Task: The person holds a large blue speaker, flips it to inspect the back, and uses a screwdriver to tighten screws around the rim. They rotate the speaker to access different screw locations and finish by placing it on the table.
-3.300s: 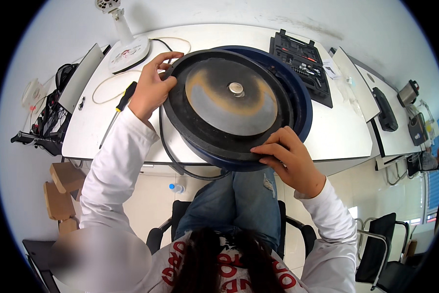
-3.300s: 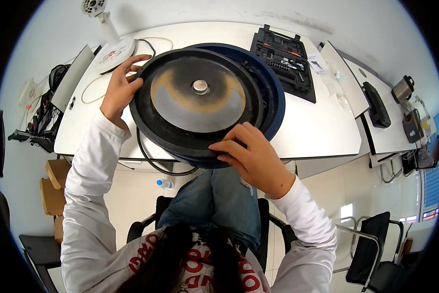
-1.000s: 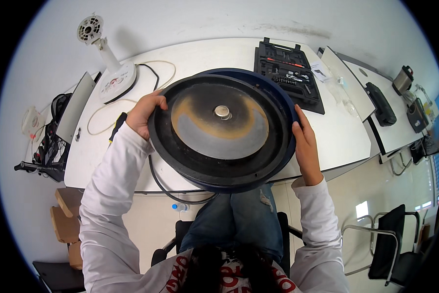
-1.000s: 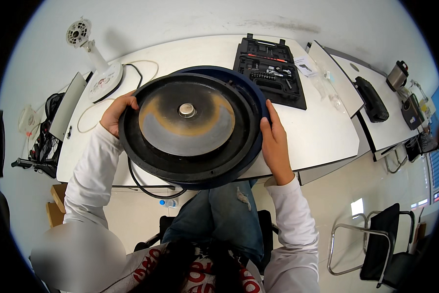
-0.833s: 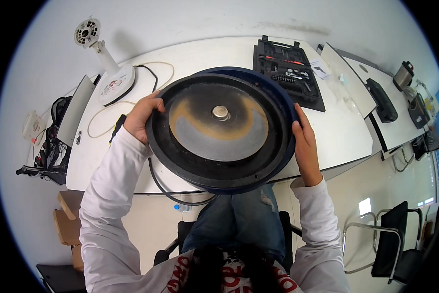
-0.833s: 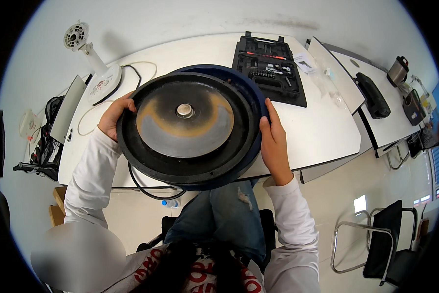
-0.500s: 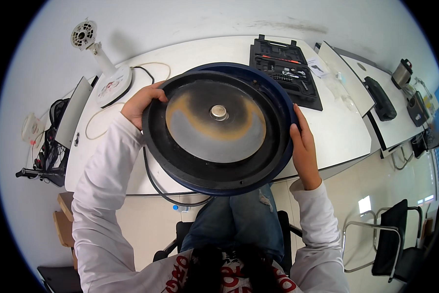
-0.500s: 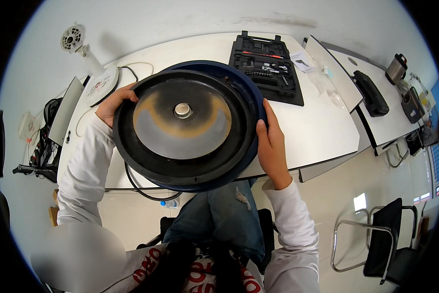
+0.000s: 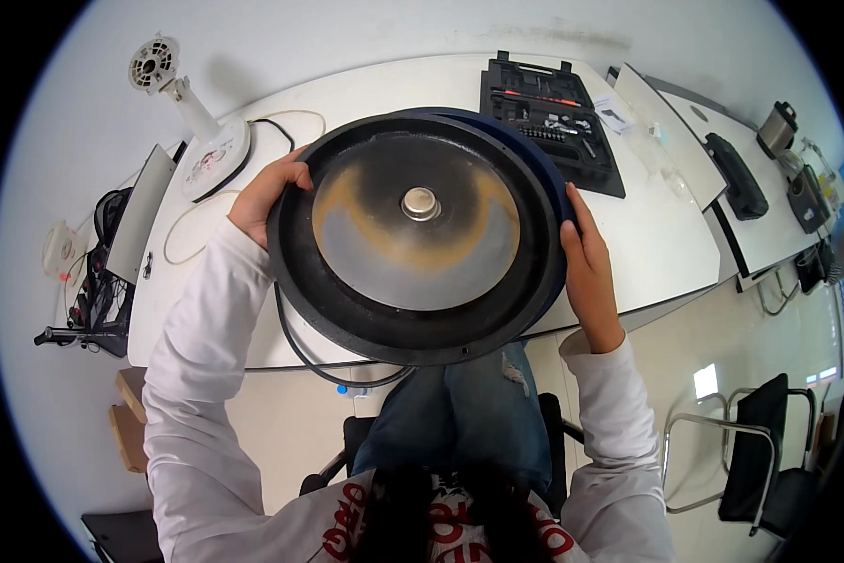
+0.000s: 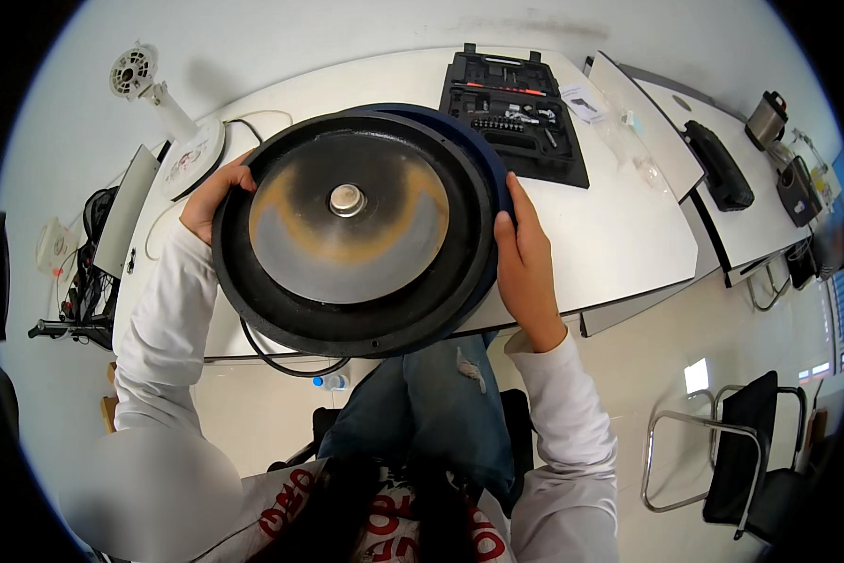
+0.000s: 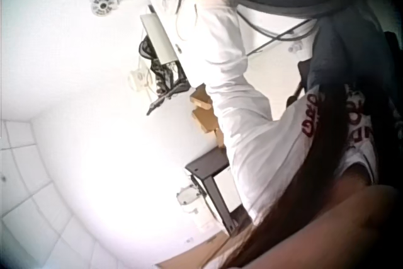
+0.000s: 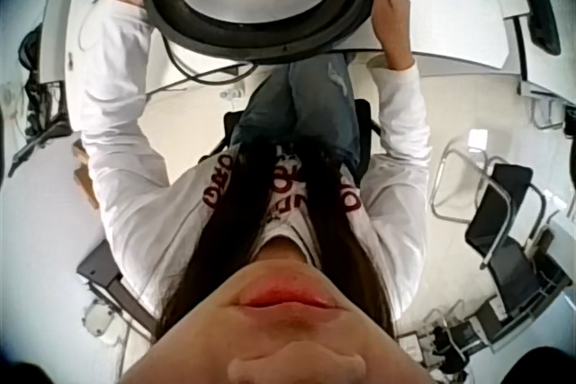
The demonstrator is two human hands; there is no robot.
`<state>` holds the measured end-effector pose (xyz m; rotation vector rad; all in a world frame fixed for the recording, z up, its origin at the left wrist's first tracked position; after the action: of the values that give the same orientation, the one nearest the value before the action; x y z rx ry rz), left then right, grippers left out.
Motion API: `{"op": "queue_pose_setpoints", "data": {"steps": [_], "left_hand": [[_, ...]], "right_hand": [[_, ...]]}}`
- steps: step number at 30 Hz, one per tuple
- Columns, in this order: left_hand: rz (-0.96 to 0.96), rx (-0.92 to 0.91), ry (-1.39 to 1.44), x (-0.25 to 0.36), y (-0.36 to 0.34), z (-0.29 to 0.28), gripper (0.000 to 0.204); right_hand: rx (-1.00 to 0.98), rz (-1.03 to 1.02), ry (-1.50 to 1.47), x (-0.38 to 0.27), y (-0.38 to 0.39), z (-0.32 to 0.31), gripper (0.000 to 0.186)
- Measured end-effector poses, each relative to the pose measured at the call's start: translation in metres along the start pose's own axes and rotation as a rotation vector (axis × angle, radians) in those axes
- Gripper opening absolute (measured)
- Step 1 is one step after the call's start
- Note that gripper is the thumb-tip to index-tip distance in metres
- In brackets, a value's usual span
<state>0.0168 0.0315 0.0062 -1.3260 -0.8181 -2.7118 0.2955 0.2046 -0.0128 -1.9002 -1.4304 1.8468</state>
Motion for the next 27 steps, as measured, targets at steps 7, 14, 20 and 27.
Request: {"op": "queue_pose_setpoints", "data": {"steps": [7, 14, 20, 27], "left_hand": [[-0.009, 0.025, 0.149, -0.014, 0.009, 0.006, 0.047], [-0.021, 0.052, 0.244, -0.023, 0.019, 0.003, 0.046], [-0.105, 0.078, 0.246, -0.023, 0.008, -0.007, 0.037], [-0.086, 0.073, 0.032, 0.001, -0.002, 0.006, 0.040]], "right_hand": [[0.004, -0.020, 0.002, 0.003, 0.003, -0.002, 0.044], [0.036, 0.025, -0.101, 0.004, 0.004, 0.002, 0.045], [0.021, 0.011, -0.080, 0.008, 0.005, 0.003, 0.046], [0.021, -0.032, 0.014, 0.002, 0.009, 0.000, 0.047]]}}
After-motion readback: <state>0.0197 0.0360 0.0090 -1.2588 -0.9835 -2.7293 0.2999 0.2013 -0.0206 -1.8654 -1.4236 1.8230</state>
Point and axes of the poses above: each hand's wrist, its own y-axis away from the middle knuckle, its own z-axis out of the palm, x = y × z, the point moved 9 cm from there along -y, towards the middle knuckle, and after that the axes turned 15 degrees about -z, right-handed, at the moved point
